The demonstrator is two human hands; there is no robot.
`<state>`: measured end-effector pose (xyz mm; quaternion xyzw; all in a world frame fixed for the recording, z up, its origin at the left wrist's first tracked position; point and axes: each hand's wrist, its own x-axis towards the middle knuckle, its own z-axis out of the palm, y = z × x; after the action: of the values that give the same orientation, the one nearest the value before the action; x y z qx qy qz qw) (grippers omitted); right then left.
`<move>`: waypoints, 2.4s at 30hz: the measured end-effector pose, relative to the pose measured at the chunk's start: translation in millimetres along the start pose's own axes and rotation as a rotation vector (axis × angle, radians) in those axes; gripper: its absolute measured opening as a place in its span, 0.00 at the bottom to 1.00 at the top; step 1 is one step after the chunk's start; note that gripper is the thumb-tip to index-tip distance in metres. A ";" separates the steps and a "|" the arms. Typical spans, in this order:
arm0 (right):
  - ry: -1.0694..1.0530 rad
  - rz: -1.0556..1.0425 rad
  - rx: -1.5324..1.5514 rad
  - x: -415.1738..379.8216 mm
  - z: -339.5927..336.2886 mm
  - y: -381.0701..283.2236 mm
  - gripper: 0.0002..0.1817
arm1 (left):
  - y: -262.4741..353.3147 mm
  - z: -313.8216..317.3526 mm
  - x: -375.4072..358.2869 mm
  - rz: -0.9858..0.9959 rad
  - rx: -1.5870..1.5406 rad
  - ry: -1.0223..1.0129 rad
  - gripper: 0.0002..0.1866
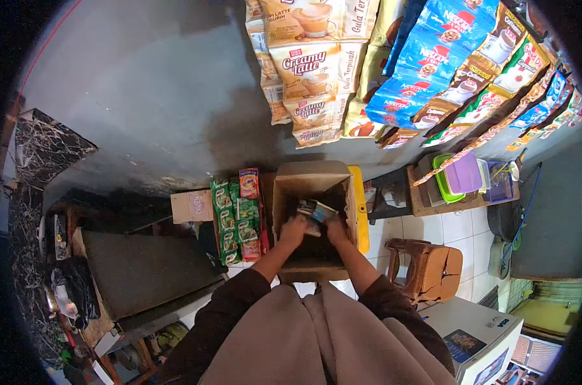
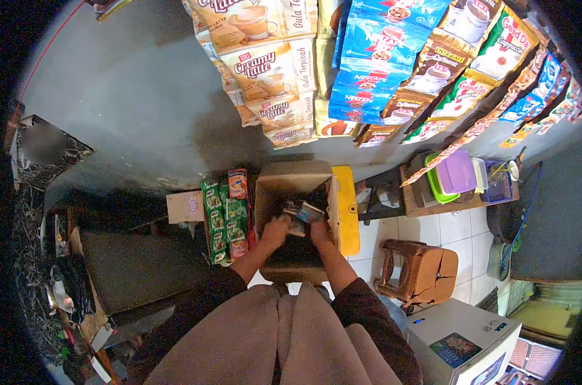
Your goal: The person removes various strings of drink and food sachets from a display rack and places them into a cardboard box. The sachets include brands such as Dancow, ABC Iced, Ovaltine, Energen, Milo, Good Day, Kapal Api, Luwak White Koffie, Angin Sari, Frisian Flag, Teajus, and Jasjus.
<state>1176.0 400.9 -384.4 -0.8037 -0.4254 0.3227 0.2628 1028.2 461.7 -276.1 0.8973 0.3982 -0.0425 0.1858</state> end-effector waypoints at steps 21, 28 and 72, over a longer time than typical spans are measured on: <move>0.251 -0.961 0.420 -125.6 -425.6 -401.2 0.10 | 91.2 -499.6 -71.1 0.613 -0.341 1.264 0.11; 1.199 -0.905 -0.085 -90.6 -451.6 -499.4 0.14 | 94.8 -596.8 -48.6 -0.310 0.083 1.151 0.25; -0.044 -0.805 0.634 -41.2 -488.7 -599.2 0.16 | 34.9 -652.2 -71.7 0.482 -1.319 1.074 0.15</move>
<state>1212.9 593.1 364.8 -0.4498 -0.5880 0.3259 0.5879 958.3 629.7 355.2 0.5658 0.1750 0.6635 0.4572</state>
